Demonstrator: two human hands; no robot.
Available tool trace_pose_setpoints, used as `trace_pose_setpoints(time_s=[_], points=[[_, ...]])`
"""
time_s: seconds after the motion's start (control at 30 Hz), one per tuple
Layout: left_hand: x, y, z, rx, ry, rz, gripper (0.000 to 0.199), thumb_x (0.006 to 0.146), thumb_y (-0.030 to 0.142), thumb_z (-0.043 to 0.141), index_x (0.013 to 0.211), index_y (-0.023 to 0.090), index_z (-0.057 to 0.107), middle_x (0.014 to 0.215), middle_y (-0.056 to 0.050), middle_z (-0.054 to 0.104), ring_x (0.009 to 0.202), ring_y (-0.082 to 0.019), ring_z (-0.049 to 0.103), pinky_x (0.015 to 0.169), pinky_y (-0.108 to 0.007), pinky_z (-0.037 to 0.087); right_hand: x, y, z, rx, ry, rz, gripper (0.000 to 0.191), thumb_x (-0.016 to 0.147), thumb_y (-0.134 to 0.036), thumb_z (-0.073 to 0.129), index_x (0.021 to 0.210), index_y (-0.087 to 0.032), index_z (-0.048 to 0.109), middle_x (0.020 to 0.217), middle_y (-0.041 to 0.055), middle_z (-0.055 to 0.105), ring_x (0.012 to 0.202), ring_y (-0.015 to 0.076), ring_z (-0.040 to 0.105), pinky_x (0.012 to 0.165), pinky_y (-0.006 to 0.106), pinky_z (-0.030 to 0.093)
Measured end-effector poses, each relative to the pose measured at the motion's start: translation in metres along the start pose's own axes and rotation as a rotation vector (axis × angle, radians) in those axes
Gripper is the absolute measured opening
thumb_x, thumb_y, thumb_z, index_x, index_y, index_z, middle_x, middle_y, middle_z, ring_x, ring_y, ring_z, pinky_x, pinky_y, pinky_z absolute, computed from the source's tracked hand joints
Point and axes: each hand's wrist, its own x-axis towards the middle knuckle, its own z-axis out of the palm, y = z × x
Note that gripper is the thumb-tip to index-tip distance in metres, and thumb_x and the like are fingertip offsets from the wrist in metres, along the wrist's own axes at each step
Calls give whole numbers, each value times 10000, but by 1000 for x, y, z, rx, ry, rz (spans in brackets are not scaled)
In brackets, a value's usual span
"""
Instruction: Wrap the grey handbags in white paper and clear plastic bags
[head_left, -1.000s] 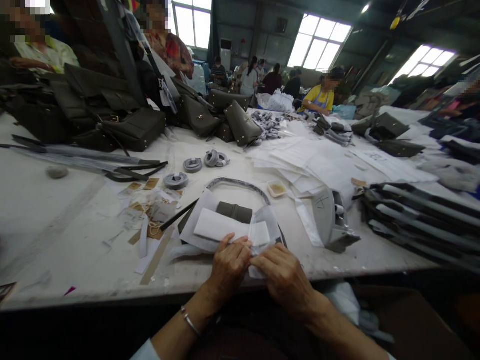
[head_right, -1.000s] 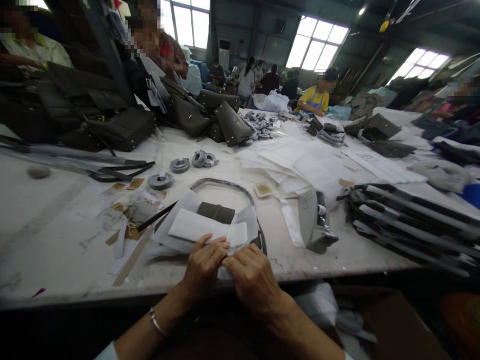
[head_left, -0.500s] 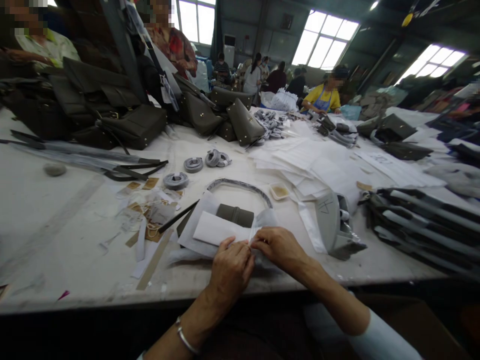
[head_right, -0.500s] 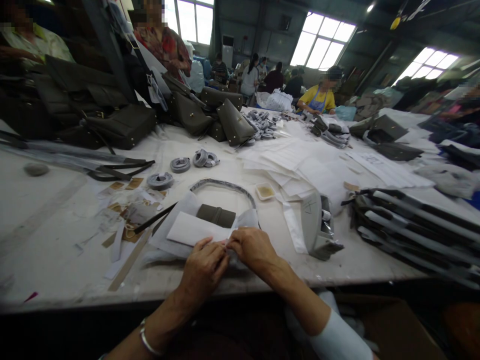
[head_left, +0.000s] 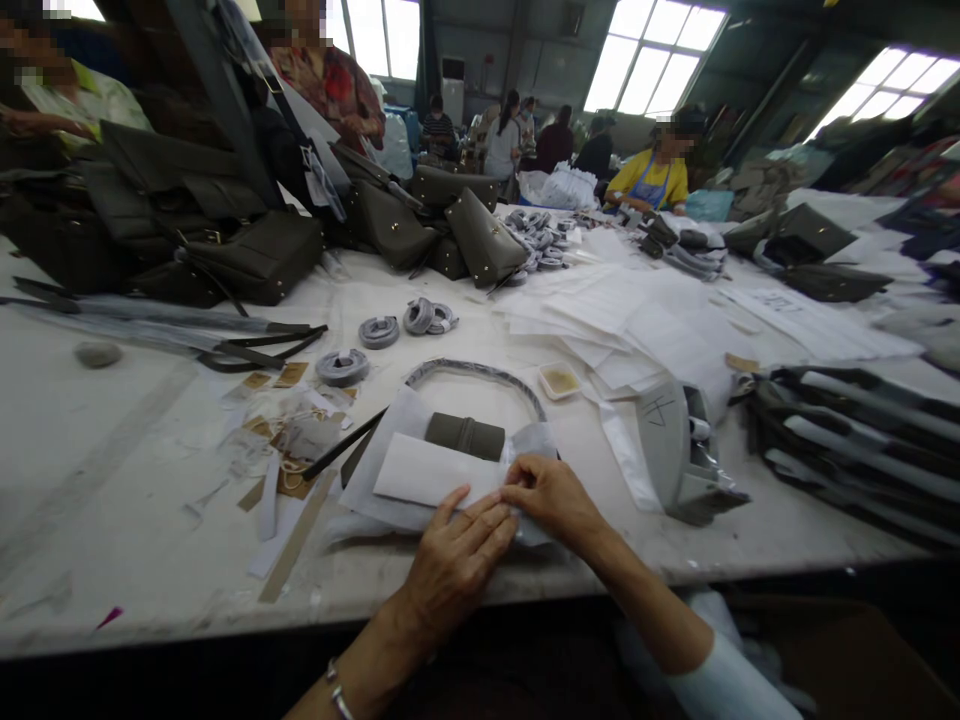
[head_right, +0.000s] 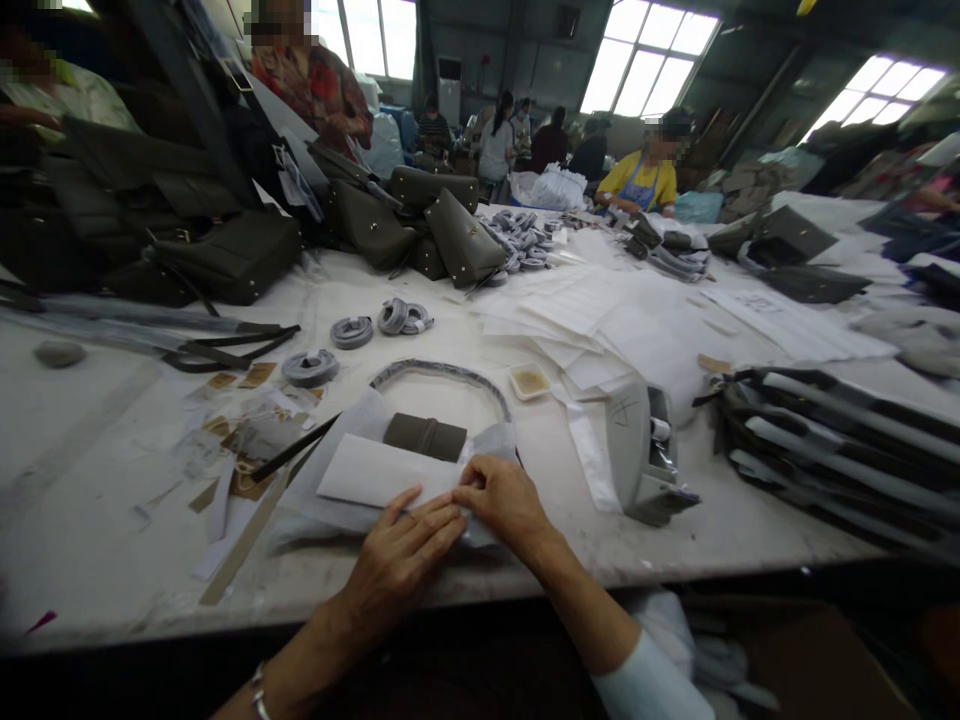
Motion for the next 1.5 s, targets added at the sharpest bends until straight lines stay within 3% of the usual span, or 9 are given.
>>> trace_pose_setpoints(time_s=[0.27,0.4,0.53,0.63,0.7,0.8,0.97,1.23,1.5], points=[[4,5,-3,-34,-159,-118,290,961,316,520,1214,184,571,1170,-70,690,1092,-203,638,1062,-441,389,3,-6,4,-53,93,55,107,749,-237,671,669,-207,607,628,-24,628,596,137,556,595,253,383],[3,5,-1,-42,-164,-130,259,949,289,534,1190,206,581,1142,-60,697,1085,-215,640,1050,-460,396,-1,-7,-3,-46,251,12,17,777,-236,629,765,-226,624,605,-20,609,594,172,575,614,286,415],[2,3,-1,-30,-143,-119,236,944,261,530,1166,214,593,1121,-53,702,1063,-208,649,1040,-448,406,-34,10,-46,22,479,33,235,847,-448,582,928,-242,659,727,30,674,663,218,627,664,327,479],[2,2,-1,-21,-111,-94,224,949,249,511,1150,214,604,1106,-47,708,1048,-201,655,1027,-433,416,-67,44,-99,53,810,160,378,788,-571,600,928,-230,683,838,60,712,749,248,656,734,355,495],[2,1,0,-14,-90,-68,231,955,242,493,1152,220,612,1102,-42,711,1038,-198,660,1022,-424,419,-83,73,-130,37,943,273,413,752,-575,601,932,-214,688,868,71,714,805,260,654,769,365,486],[0,-3,3,10,-48,-27,252,959,230,472,1161,224,624,1113,-39,713,1043,-193,660,1032,-409,410,-91,114,-160,185,911,479,381,695,-525,627,860,-187,681,895,100,711,892,264,639,798,357,486],[-3,-13,5,66,-51,75,288,960,209,454,1191,223,625,1160,-39,707,1072,-187,655,1063,-387,389,-76,150,-166,401,713,588,351,682,-524,637,656,-174,647,672,64,676,662,186,633,650,305,510],[-6,-21,5,106,-114,120,321,932,217,505,1235,251,605,1203,-16,696,1091,-173,656,1068,-353,400,-62,139,-168,464,666,550,306,584,-447,722,607,-146,673,647,67,685,598,158,582,544,262,422],[-4,-17,3,53,-96,106,324,930,179,475,1216,247,610,1185,-15,703,1089,-172,661,1049,-357,430,-80,121,-164,507,911,386,247,575,-440,654,612,-200,607,586,29,625,579,168,582,530,271,461]])
